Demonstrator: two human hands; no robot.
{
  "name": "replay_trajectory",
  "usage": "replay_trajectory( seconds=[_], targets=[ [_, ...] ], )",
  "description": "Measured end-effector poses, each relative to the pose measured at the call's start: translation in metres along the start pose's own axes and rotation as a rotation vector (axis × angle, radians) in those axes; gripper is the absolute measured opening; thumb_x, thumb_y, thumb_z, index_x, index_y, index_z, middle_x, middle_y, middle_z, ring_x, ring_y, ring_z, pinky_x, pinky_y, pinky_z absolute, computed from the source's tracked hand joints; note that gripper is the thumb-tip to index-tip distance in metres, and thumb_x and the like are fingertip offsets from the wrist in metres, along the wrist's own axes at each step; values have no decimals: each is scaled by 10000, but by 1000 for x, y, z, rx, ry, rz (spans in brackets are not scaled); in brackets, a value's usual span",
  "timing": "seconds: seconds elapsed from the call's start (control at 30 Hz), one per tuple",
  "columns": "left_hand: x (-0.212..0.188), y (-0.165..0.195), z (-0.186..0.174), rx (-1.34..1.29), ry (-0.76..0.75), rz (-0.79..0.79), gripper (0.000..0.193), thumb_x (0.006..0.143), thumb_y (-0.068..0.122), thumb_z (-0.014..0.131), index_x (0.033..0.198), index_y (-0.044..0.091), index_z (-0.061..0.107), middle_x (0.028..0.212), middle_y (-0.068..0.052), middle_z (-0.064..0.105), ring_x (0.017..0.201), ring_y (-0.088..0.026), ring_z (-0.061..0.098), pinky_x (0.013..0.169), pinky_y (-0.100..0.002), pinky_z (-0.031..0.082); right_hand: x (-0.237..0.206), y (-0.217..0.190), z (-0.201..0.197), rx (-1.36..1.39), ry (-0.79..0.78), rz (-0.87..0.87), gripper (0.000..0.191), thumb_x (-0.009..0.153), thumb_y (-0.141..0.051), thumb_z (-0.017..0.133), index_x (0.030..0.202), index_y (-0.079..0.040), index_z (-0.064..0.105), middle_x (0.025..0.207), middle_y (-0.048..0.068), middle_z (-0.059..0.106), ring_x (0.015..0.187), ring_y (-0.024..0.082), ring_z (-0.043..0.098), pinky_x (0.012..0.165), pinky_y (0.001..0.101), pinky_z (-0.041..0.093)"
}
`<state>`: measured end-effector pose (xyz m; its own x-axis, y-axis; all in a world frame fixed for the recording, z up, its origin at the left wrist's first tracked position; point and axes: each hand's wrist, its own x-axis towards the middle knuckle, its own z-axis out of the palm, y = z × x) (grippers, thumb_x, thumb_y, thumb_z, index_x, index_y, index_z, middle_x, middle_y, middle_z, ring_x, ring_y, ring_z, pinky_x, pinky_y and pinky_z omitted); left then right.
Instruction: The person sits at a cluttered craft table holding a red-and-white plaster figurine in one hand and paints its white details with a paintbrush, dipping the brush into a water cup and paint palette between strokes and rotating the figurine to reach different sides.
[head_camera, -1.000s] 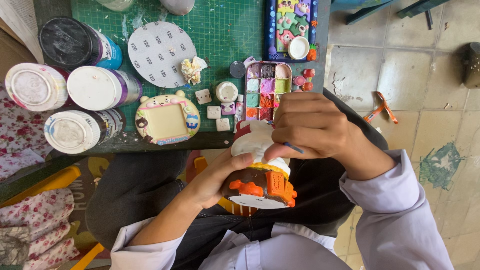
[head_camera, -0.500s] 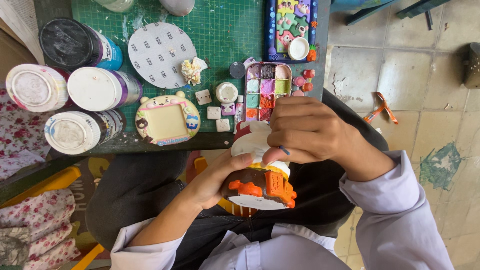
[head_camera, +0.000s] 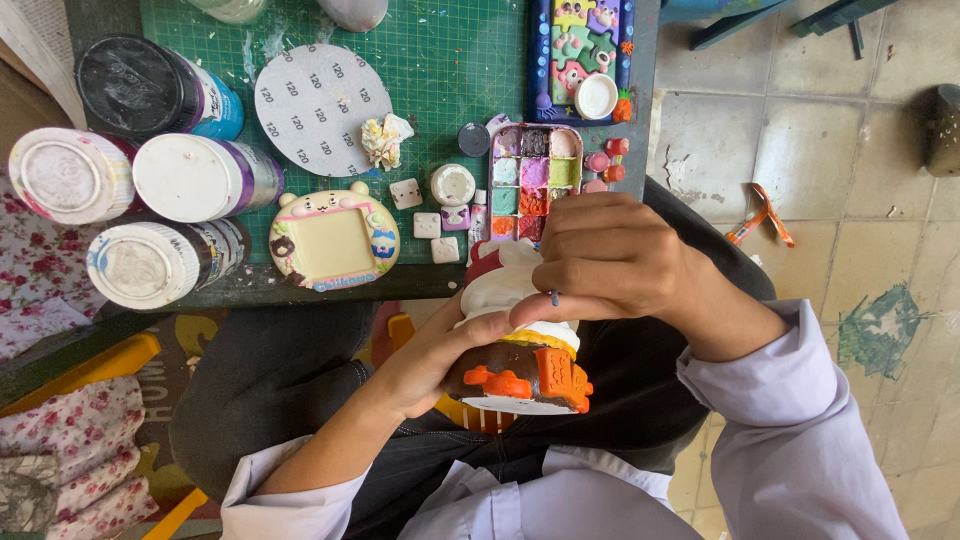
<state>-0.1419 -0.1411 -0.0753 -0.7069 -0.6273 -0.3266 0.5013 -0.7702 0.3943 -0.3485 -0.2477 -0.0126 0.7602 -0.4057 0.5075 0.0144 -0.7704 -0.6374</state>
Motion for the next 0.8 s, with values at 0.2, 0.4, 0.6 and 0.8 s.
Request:
replay_trajectory(
  seconds=[0.2,0.4,0.6,0.8],
  targets=[
    [-1,-8,-8,30,14,-25,782,922,395,682,1506,-39,395,1331,-148,597,1218,-214,624,1019,-358,534,-3,1,3,2,-27,41,330,840,-202,897,817,25,659,721,121,597,658,279,634,595,392,500],
    [-2,-21,-19,30,157,-113,802,887,374,708,1524,0,396,1383,-127,564,1237,-179,581,1016,-328,501,-3,-1,5,-22,-27,55,330,844,-201,907,814,12,656,716,111,590,654,271,631,602,394,509],
    [-2,-22,-19,18,151,-97,806,895,372,712,1532,4,381,1388,-124,559,1253,-177,577,1029,-324,501,-1,0,6,-35,-20,58,335,832,-203,912,806,12,657,706,108,591,633,263,622,569,381,480],
    [0,-17,-16,31,105,-88,803,904,374,688,1535,1,360,1376,-142,561,1231,-188,603,982,-336,549,0,1,2,-69,-14,5,354,834,-214,918,804,15,650,704,110,583,631,269,609,571,386,489]
  ],
)
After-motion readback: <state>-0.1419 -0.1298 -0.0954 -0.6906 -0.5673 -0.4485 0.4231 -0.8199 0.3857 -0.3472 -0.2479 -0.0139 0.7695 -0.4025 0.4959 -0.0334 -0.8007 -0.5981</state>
